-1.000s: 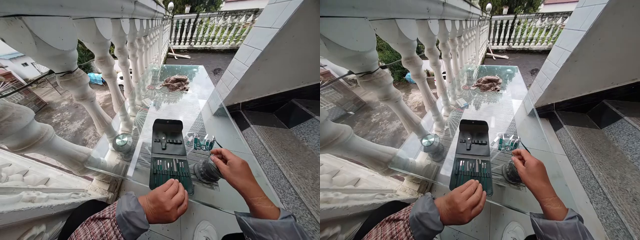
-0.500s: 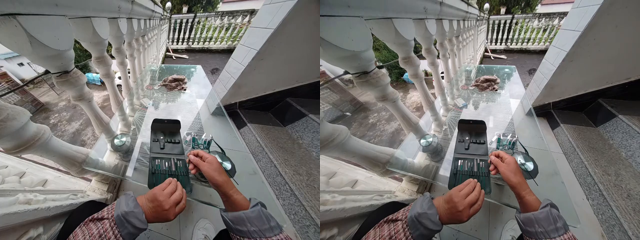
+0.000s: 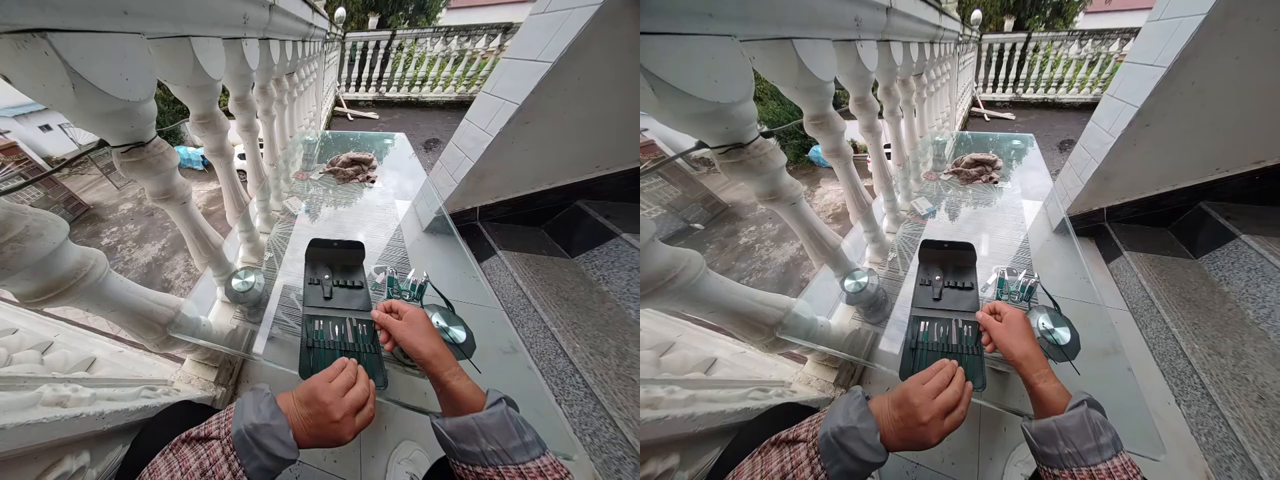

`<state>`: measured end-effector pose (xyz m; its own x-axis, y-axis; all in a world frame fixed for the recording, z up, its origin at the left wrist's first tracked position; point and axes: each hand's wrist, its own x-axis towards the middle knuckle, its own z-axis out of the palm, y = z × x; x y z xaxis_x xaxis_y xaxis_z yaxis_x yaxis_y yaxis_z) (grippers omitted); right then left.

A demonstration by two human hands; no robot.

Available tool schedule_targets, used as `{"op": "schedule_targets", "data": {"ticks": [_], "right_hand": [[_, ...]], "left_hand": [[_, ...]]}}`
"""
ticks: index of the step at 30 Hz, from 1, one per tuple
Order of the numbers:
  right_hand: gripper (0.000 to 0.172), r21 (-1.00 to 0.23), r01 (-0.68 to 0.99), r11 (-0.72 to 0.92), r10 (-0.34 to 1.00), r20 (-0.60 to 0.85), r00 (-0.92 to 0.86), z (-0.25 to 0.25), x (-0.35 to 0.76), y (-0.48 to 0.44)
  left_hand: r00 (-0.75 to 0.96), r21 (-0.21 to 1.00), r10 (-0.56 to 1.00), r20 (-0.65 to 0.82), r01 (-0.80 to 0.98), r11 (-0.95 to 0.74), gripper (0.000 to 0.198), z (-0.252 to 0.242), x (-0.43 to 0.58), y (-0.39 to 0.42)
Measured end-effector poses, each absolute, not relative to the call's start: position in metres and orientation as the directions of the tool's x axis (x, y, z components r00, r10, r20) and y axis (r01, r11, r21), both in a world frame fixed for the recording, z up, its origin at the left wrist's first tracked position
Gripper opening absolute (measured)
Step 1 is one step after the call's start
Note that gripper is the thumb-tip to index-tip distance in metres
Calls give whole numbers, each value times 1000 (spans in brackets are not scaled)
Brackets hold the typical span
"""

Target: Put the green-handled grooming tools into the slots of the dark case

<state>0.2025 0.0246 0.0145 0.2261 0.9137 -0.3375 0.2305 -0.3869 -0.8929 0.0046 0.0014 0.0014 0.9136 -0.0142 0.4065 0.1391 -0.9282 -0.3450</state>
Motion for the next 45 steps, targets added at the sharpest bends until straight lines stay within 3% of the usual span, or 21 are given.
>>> {"op": "schedule_targets", "data": {"ticks": [6,14,25,33,40,45], "right_hand": [[19,-820,416,-393,914,-299,274,10,201,29],[24,-576,770,-274,961,-149,231,16,202,33],[28,-343,901,-266,964,-101,246,17,198,29],[32,-463,875,-139,986,-149,78,15,205,26],[26,-461,880,-116,991,-115,70,13,201,21],[24,-617,787,-31,999,-34,13,13,202,11]], "left_hand": [[904,-328,-4,429,151,-933,23,-2,5,0],[892,-294,-6,452,143,-945,24,-5,5,2],[890,-294,-18,456,132,-947,23,-3,5,2],[882,-286,-17,470,134,-949,21,0,5,1],[880,-274,-28,474,118,-954,21,-1,6,2],[875,-292,-38,482,119,-949,23,-1,6,2]]}}
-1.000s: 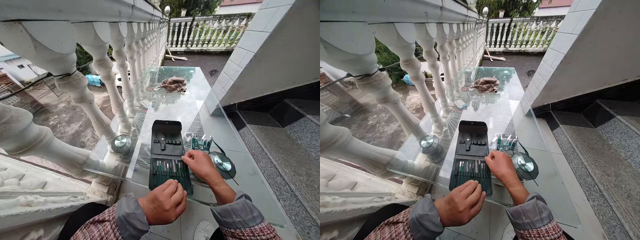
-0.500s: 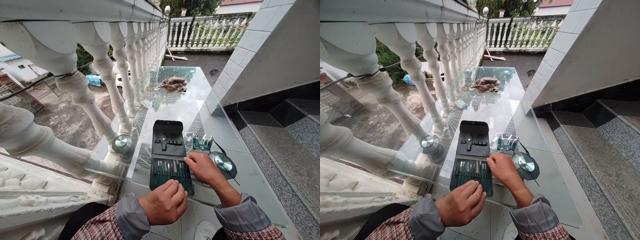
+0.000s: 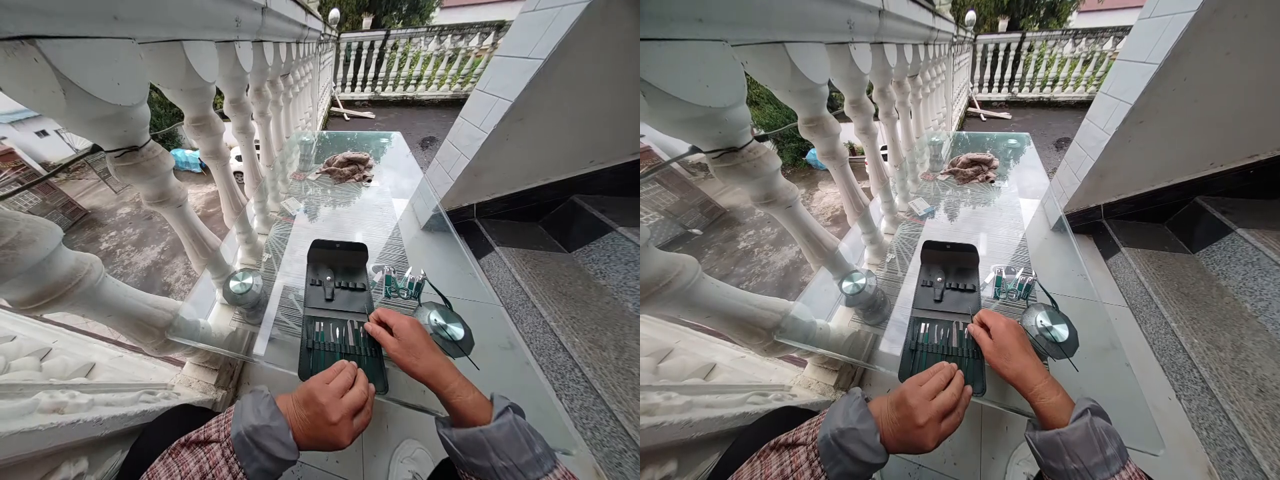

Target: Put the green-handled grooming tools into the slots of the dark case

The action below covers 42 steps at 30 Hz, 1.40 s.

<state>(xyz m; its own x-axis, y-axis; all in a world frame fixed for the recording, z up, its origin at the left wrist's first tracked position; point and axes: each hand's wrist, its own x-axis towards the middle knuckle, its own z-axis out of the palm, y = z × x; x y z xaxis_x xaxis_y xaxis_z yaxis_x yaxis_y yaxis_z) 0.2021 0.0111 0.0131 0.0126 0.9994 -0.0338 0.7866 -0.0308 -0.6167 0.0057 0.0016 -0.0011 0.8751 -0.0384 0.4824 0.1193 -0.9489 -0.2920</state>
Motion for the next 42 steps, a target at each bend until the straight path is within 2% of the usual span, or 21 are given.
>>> {"op": "schedule_targets", "data": {"ticks": [3,6,8,11,15,18,23,32,42], "right_hand": [[25,-743,667,-63,997,-23,69,15,204,4],[27,-850,495,-179,981,-115,157,19,207,-1],[29,-885,405,-228,965,-149,216,21,209,-5],[29,-909,355,-218,957,-127,262,21,206,-12],[22,-892,436,-117,981,-35,192,19,194,-27],[20,-820,568,-73,989,14,147,18,192,-37],[20,-702,711,-48,997,12,78,13,208,-52],[31,-589,807,41,997,81,8,6,211,-76],[27,-588,802,104,992,118,-42,5,206,-79]], "left_hand": [[883,-312,-32,468,131,-941,26,-3,5,2],[891,-321,-20,453,142,-937,28,-5,4,1],[897,-323,-17,442,142,-936,28,-6,4,0],[900,-321,2,436,158,-934,29,-7,5,-1],[896,-321,9,445,168,-932,28,-10,7,-2],[889,-314,10,458,173,-934,29,-11,9,-2],[885,-302,5,466,164,-939,29,-10,9,-2],[897,-304,8,442,158,-939,30,-12,9,-2],[881,-298,1,473,161,-941,29,-12,12,-2]]}}
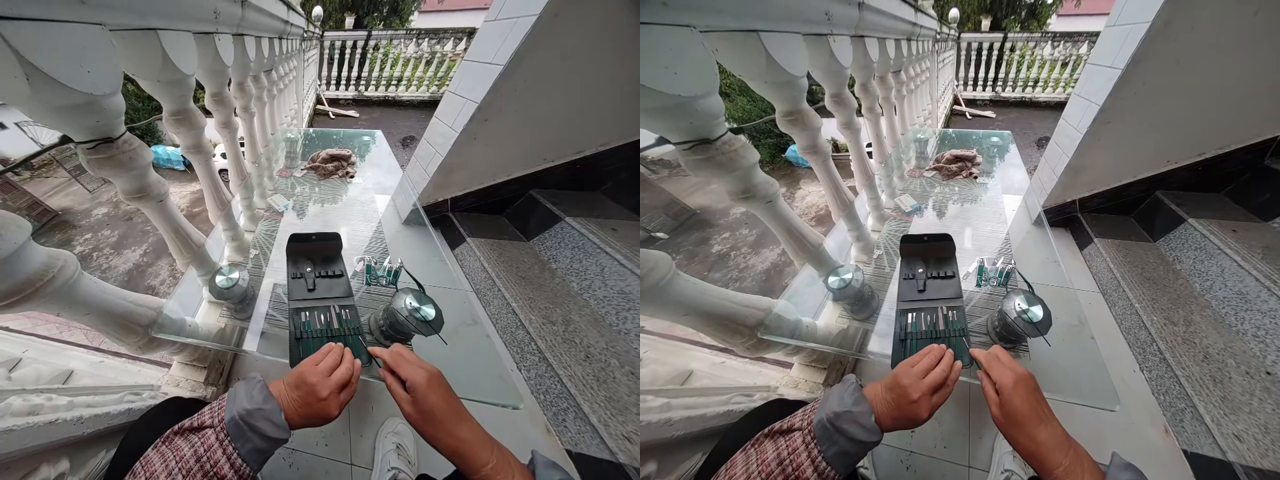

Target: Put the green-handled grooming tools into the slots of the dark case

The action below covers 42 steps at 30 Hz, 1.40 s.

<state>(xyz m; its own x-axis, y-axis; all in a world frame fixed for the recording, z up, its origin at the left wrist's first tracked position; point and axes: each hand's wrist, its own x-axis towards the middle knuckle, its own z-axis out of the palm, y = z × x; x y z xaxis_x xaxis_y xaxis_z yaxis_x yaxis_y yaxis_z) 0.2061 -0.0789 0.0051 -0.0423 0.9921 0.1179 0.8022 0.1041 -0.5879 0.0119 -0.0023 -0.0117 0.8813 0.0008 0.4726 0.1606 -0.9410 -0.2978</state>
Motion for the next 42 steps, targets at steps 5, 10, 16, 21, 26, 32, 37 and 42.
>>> {"op": "schedule_targets", "data": {"ticks": [5,10,16,21,26,32,37,42], "right_hand": [[27,-559,822,108,988,152,-26,1,203,-78],[28,-552,827,106,985,172,-12,-3,199,-78],[30,-653,754,65,994,105,5,6,200,-76],[38,-861,461,-214,977,-198,83,29,206,-70],[45,-935,138,-326,943,-311,119,36,205,-54],[30,-969,103,-222,965,-204,162,28,203,-28],[34,-970,151,-191,968,-161,190,18,191,-7],[37,-964,177,-201,960,-158,231,12,176,10]], "left_hand": [[888,-310,-4,461,157,-938,29,-13,11,-2],[890,-312,-4,457,156,-937,29,-12,12,-2],[890,-314,-4,456,157,-937,29,-12,12,-2],[921,-334,-4,389,137,-933,31,-17,10,-3],[908,-329,-15,418,136,-934,29,-16,11,-2],[898,-323,-25,440,132,-937,27,-11,12,0],[900,-333,-26,435,134,-934,27,-9,11,-1],[909,-341,-32,415,123,-932,30,-10,9,0]]}}
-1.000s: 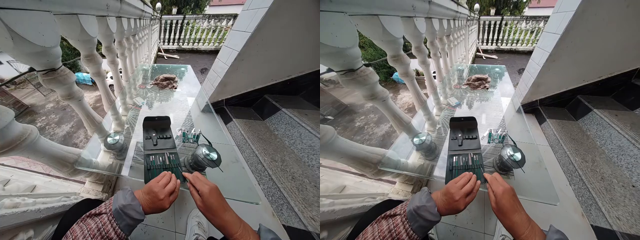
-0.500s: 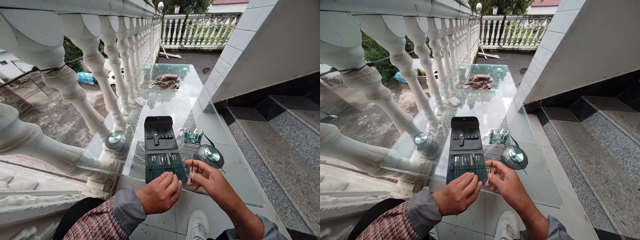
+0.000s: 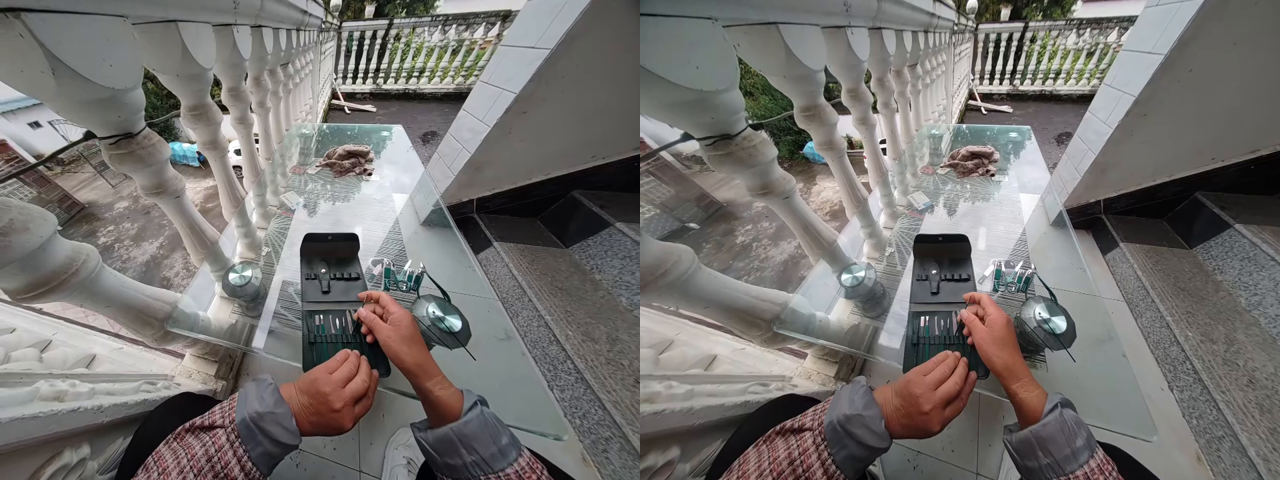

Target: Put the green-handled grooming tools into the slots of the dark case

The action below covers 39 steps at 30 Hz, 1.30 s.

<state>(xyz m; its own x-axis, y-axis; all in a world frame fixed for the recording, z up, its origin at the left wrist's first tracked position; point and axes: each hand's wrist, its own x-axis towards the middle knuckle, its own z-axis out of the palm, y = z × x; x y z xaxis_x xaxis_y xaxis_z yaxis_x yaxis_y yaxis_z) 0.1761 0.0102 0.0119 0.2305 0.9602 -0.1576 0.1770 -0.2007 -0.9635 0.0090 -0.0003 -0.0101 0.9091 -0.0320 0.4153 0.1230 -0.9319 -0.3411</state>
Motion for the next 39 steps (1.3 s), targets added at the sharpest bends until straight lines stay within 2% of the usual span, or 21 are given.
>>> {"op": "schedule_targets", "data": {"ticks": [4,8,16,24,30,33,36,39], "right_hand": [[36,-953,229,-196,966,-147,214,13,170,16],[36,-911,366,-191,971,-120,208,14,168,18],[39,-807,585,-78,992,-4,126,17,172,26],[38,-835,545,-74,989,9,149,15,168,28],[37,-790,611,-39,997,7,73,14,169,28],[31,-713,700,31,992,107,65,12,170,28],[28,-558,823,107,967,251,44,8,170,27],[26,-411,896,169,957,287,-49,6,171,24]], "left_hand": [[921,-340,-39,388,103,-935,31,-12,8,0],[919,-341,-43,391,101,-935,31,-12,8,0],[897,-318,-44,439,110,-942,31,-12,8,1],[909,-326,-47,414,100,-940,32,-12,8,1],[925,-336,-43,378,93,-937,33,-12,7,2],[923,-333,-48,381,88,-939,33,-12,7,2],[915,-329,-35,403,109,-938,33,-13,7,2],[900,-329,-40,435,118,-937,34,-13,7,2]]}}
